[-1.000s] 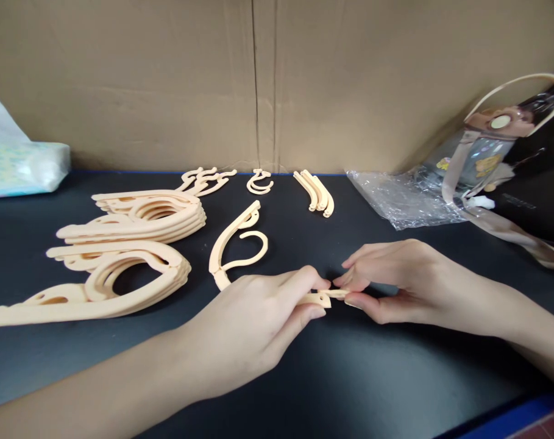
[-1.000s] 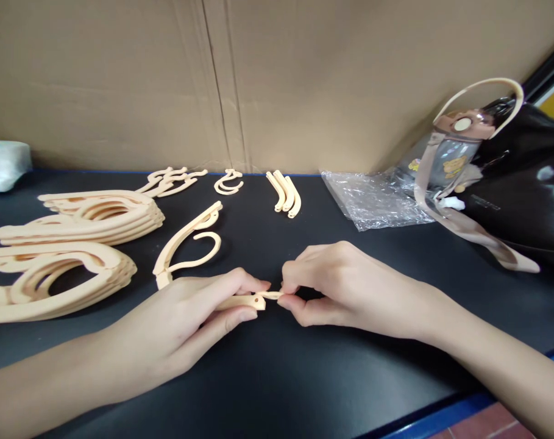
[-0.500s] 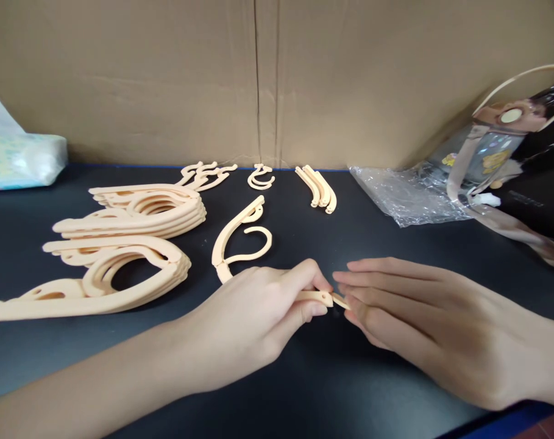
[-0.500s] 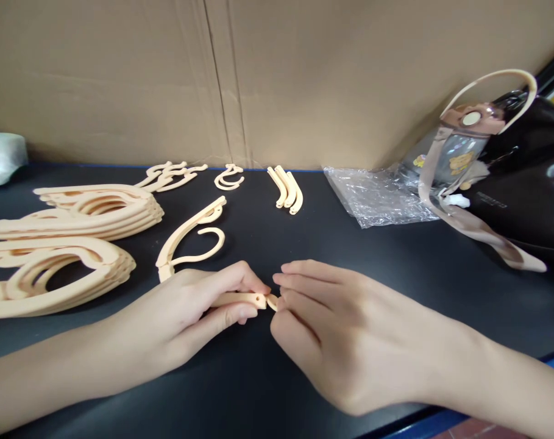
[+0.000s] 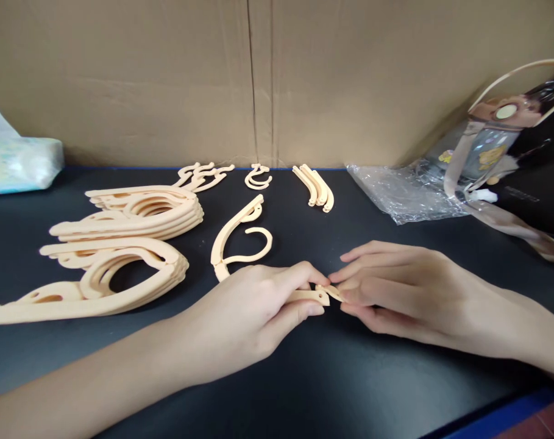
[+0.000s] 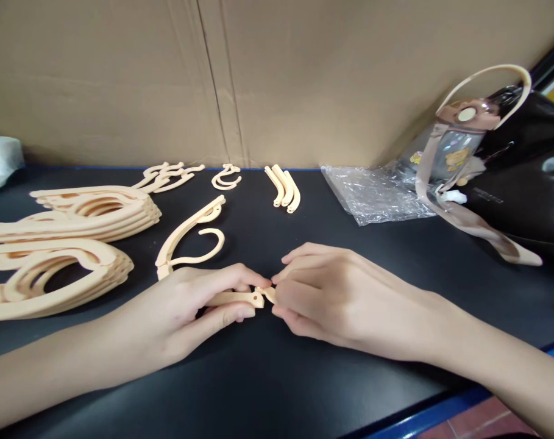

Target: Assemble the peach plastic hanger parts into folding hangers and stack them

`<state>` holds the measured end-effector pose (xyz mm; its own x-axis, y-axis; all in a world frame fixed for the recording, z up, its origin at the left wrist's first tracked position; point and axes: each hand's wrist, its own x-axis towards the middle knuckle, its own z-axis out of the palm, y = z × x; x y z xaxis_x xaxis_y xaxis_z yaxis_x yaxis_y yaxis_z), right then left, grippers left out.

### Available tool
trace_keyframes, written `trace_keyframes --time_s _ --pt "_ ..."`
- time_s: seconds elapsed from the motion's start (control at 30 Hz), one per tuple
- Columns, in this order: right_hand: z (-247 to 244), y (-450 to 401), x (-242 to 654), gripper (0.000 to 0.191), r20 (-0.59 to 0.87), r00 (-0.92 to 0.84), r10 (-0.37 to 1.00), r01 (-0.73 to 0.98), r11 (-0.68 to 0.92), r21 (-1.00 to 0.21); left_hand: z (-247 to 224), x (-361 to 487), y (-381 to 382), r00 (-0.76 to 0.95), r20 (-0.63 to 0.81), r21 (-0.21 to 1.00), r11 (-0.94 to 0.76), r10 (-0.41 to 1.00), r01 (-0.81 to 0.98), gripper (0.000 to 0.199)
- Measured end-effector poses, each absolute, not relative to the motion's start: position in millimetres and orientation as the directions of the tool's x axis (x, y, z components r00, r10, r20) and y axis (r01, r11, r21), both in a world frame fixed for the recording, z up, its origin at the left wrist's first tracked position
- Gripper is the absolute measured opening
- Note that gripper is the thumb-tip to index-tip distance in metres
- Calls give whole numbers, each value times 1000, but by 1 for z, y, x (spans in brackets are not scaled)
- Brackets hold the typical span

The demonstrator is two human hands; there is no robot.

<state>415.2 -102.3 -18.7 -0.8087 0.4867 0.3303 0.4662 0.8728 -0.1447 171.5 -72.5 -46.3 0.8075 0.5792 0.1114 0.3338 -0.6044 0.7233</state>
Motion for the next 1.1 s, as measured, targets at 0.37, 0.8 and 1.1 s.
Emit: trace_keyframes --time_s 0.37,0.8,1.1 --pt "-13 -96 420 6 320 -741 591 451 790 -415 -45 172 -73 792 87 753 -560 604 344 18" --pt "-13 -98 421 6 314 -765 562 448 815 -367 -42 173 -72 814 130 756 -587 567 289 15" --pt "-9 -94 423 8 223 -833 506 394 826 -403 -40 172 -73 819 68 734 -584 569 346 15"
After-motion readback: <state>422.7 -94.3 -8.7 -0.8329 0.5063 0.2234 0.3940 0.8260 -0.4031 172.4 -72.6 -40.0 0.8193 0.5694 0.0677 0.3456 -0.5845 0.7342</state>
